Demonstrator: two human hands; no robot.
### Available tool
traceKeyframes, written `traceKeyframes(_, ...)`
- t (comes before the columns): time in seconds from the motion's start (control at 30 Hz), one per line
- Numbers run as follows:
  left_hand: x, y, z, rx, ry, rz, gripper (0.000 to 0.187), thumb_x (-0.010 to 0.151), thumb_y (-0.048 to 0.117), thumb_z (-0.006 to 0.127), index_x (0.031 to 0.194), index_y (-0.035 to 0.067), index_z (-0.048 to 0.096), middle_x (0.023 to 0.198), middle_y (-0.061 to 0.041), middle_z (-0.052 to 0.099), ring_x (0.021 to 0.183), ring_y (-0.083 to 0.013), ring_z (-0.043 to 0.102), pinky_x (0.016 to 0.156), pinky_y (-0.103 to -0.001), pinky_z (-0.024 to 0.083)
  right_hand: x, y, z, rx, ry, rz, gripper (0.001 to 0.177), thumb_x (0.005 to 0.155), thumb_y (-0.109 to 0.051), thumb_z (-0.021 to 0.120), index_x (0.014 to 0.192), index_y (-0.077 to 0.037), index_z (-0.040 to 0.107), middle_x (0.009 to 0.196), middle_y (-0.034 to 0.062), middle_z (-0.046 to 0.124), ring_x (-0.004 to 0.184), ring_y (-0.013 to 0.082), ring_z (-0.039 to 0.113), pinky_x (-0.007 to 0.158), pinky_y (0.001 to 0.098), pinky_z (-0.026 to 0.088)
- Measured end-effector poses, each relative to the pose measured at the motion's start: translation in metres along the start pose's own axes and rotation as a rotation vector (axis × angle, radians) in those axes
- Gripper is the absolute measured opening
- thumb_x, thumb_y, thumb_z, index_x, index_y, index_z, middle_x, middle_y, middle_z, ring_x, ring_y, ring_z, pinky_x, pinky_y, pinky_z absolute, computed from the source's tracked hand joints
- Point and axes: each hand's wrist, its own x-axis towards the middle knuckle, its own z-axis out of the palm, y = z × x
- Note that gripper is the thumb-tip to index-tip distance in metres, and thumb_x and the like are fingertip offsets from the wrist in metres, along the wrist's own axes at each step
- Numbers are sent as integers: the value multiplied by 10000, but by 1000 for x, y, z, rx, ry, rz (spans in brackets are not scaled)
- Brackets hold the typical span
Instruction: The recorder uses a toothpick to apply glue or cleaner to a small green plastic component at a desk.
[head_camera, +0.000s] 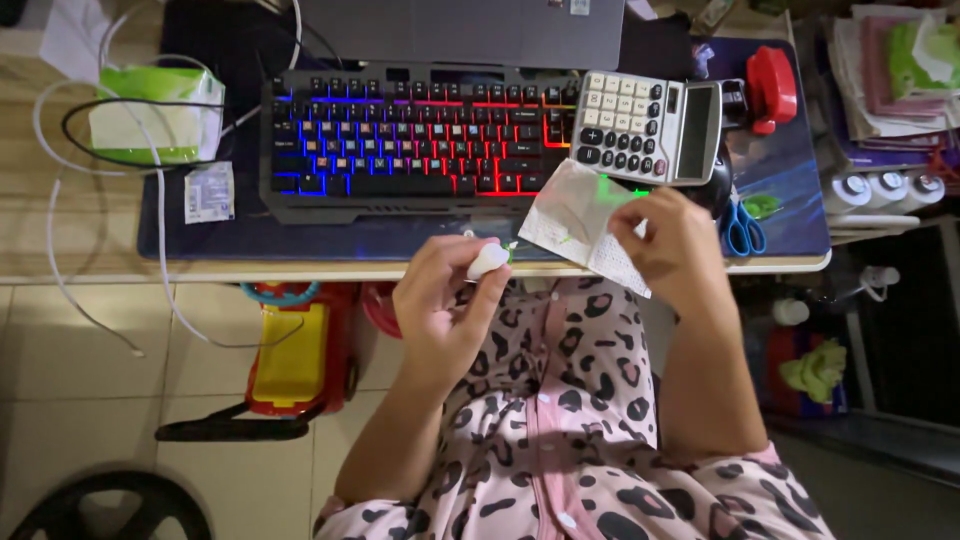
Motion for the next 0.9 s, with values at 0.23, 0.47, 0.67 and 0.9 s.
traceKeyframes(0.23,-6,3,0,-96,-5,-63,184,994,-13,730,1161,-24,653,1147,-88,641,1003,-101,665,887,-227,579,7,-1,15,41,53,-102,108,884,-140,773,952,-56,767,894,120,679,747,274,647,693,393,517)
traceKeyframes(0.47,-10,8,-15,-4,46,-45,183,967,-11,755,1133,-23,678,1104,-78,657,951,-94,649,840,-220,549,22,-3,27,-117,-7,-174,133,855,-184,757,892,-57,772,902,131,690,870,352,669,778,446,528)
traceKeyframes(0.67,-8,12,-21,44,32,-36,194,952,1,772,1124,2,681,1088,-76,674,947,-112,664,840,-225,557,27,-9,33,-237,-57,-109,183,850,-242,769,873,-60,771,907,133,695,860,353,672,759,443,532)
traceKeyframes(0.9,-9,1,-29,47,49,-13,196,961,8,774,1134,1,683,1101,-78,678,948,-124,657,846,-242,547,24,-9,38,-245,-126,-24,186,816,-256,789,876,-80,783,898,117,696,848,334,675,757,441,529)
